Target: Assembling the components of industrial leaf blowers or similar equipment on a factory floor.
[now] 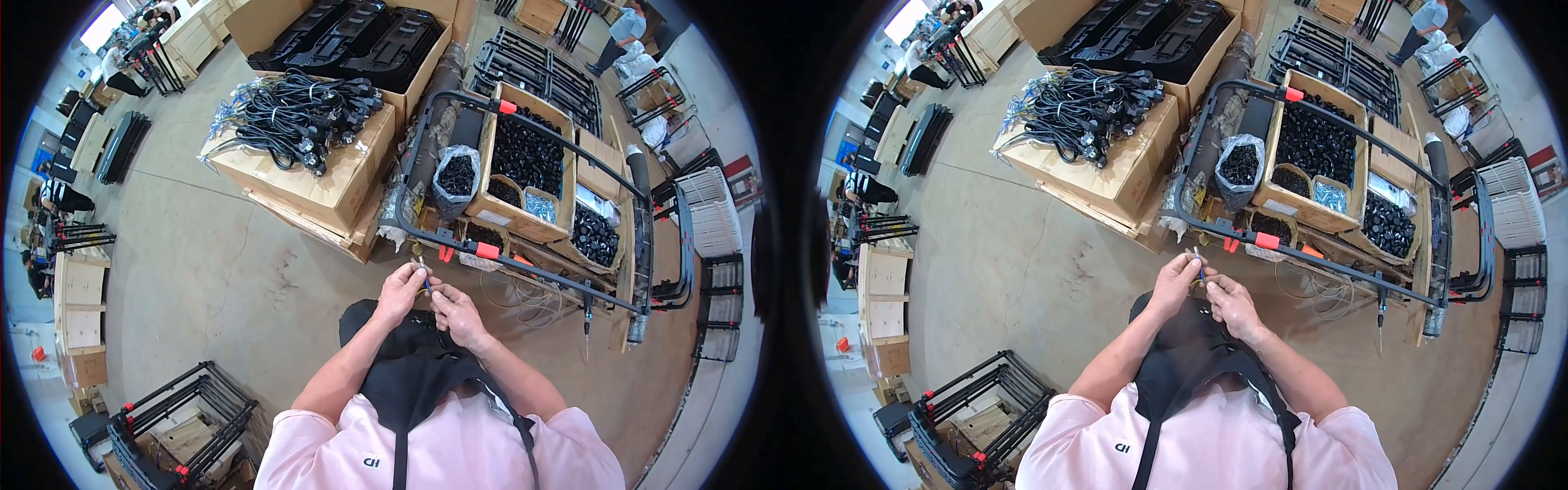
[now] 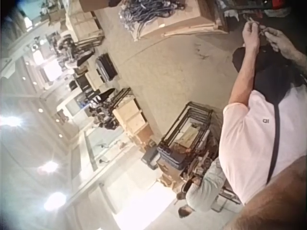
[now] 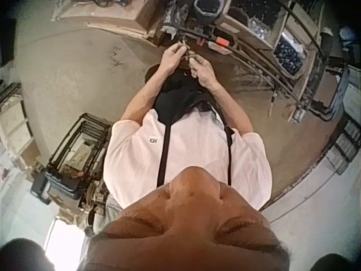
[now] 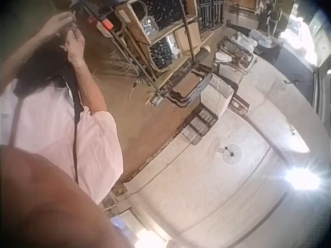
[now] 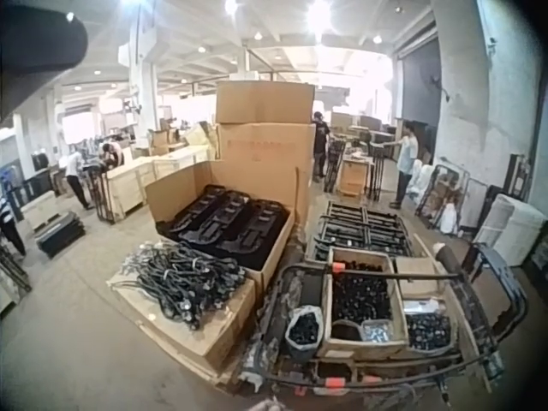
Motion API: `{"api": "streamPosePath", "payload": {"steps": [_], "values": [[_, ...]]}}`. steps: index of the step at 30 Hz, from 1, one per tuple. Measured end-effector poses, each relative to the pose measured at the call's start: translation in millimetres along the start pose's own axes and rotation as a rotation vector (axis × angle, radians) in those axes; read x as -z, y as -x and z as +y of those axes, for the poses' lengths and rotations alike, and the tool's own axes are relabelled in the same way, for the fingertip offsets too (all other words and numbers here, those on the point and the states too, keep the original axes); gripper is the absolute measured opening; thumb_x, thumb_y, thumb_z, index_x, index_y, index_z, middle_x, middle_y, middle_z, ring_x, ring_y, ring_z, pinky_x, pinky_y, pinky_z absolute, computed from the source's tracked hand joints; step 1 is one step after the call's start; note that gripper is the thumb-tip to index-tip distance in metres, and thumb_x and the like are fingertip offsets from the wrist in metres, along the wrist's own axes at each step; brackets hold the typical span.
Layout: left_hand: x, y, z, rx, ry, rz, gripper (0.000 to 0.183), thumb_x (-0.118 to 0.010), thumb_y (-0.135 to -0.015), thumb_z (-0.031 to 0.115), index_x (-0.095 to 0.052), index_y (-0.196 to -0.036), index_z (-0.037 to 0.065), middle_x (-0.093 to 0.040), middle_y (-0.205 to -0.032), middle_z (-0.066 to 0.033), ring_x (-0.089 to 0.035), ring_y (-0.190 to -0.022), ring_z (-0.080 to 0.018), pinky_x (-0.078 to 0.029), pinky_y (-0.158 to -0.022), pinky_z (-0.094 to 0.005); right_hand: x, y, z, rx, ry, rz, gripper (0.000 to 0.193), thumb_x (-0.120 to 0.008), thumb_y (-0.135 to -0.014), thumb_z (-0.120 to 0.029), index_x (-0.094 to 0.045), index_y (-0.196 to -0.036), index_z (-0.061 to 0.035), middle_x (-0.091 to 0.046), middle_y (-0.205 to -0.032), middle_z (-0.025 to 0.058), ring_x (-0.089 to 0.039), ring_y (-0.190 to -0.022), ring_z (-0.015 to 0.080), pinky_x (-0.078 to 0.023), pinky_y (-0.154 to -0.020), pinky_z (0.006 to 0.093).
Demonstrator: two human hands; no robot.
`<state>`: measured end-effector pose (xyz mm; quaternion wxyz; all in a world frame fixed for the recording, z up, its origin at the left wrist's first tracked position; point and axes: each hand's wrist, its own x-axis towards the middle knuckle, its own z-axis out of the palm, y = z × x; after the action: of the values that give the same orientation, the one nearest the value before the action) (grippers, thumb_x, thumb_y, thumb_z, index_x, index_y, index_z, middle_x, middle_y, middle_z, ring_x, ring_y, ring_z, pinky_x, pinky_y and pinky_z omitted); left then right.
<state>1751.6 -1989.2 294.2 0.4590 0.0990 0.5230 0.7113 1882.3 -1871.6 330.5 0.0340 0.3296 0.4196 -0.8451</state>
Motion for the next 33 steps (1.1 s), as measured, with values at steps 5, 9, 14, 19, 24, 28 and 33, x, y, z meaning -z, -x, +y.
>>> {"api": "streamPosePath", "payload": {"steps": [5,9,14,19,24,28,33], "values": [[3.7,-30.3,-11.5,0.084,0.060,0.128,0.029,-0.056,-0.112,0.022,-0.073,-0.122,0.001,-0.074,-0.097,-0.0053,-0.066,-0.085,-0.0105,-0.054,-0.077,-0.0265,5.2,-28.6,9.5,-0.074,-0.083,0.076,0.012,-0.056,-0.112,-0.022,-0.063,-0.115,-0.0123,-0.050,-0.077,-0.0042,-0.039,-0.053,0.0050,-0.033,-0.049,0.0239],[17.0,-53.0,-18.9,0.121,0.116,0.093,0.030,-0.060,-0.111,0.026,-0.071,-0.126,0.002,-0.073,-0.097,-0.0052,-0.067,-0.086,-0.0120,-0.055,-0.077,-0.0282,8.6,-43.6,11.0,-0.082,-0.113,0.120,0.013,-0.057,-0.112,-0.023,-0.063,-0.115,-0.0123,-0.051,-0.077,-0.0040,-0.038,-0.053,0.0050,-0.033,-0.049,0.0238],[29.5,-81.9,-8.2,0.296,-0.025,-0.046,0.024,-0.063,-0.108,0.024,-0.073,-0.110,0.002,-0.072,-0.089,-0.0051,-0.068,-0.077,-0.0136,-0.056,-0.068,-0.0296,5.3,-50.5,15.5,-0.109,-0.132,0.170,0.014,-0.057,-0.112,-0.023,-0.064,-0.116,-0.0110,-0.051,-0.077,-0.0036,-0.038,-0.053,0.0055,-0.033,-0.050,0.0239],[33.8,-94.1,6.6,0.404,0.015,-0.063,0.024,-0.062,-0.108,0.023,-0.072,-0.104,0.001,-0.072,-0.087,-0.0065,-0.066,-0.077,-0.0148,-0.055,-0.069,-0.0306,0.2,-59.1,14.9,-0.086,-0.196,0.195,0.014,-0.057,-0.111,-0.022,-0.064,-0.116,-0.0107,-0.051,-0.078,-0.0034,-0.038,-0.053,0.0057,-0.033,-0.050,0.0243],[43.5,-94.9,3.6,0.376,0.022,-0.081,0.022,-0.062,-0.109,0.024,-0.070,-0.109,0.004,-0.072,-0.091,-0.0060,-0.068,-0.079,-0.0147,-0.056,-0.070,-0.0294,-9.9,-64.7,11.1,-0.071,-0.202,0.214,0.013,-0.056,-0.112,-0.022,-0.063,-0.114,-0.0109,-0.050,-0.077,-0.0043,-0.038,-0.054,0.0051,-0.033,-0.050,0.0237],[38.6,-94.3,-1.3,0.377,0.096,-0.050,0.027,-0.058,-0.111,0.026,-0.071,-0.110,0.002,-0.074,-0.093,-0.0072,-0.066,-0.077,-0.0148,-0.055,-0.071,-0.0306,-9.4,-66.8,13.0,-0.075,-0.222,0.247,0.010,-0.056,-0.111,-0.021,-0.062,-0.111,-0.0120,-0.049,-0.077,-0.0044,-0.038,-0.054,0.0051,-0.032,-0.050,0.0238],[27.3,-97.2,-3.5,0.310,0.008,0.017,0.028,-0.058,-0.111,0.026,-0.072,-0.112,0.002,-0.076,-0.098,-0.0083,-0.069,-0.083,-0.0147,-0.055,-0.073,-0.0305,-8.3,-72.8,10.7,-0.046,-0.240,0.296,0.008,-0.057,-0.111,-0.021,-0.061,-0.110,-0.0148,-0.049,-0.077,-0.0046,-0.037,-0.053,0.0050,-0.032,-0.049,0.0239]]}}
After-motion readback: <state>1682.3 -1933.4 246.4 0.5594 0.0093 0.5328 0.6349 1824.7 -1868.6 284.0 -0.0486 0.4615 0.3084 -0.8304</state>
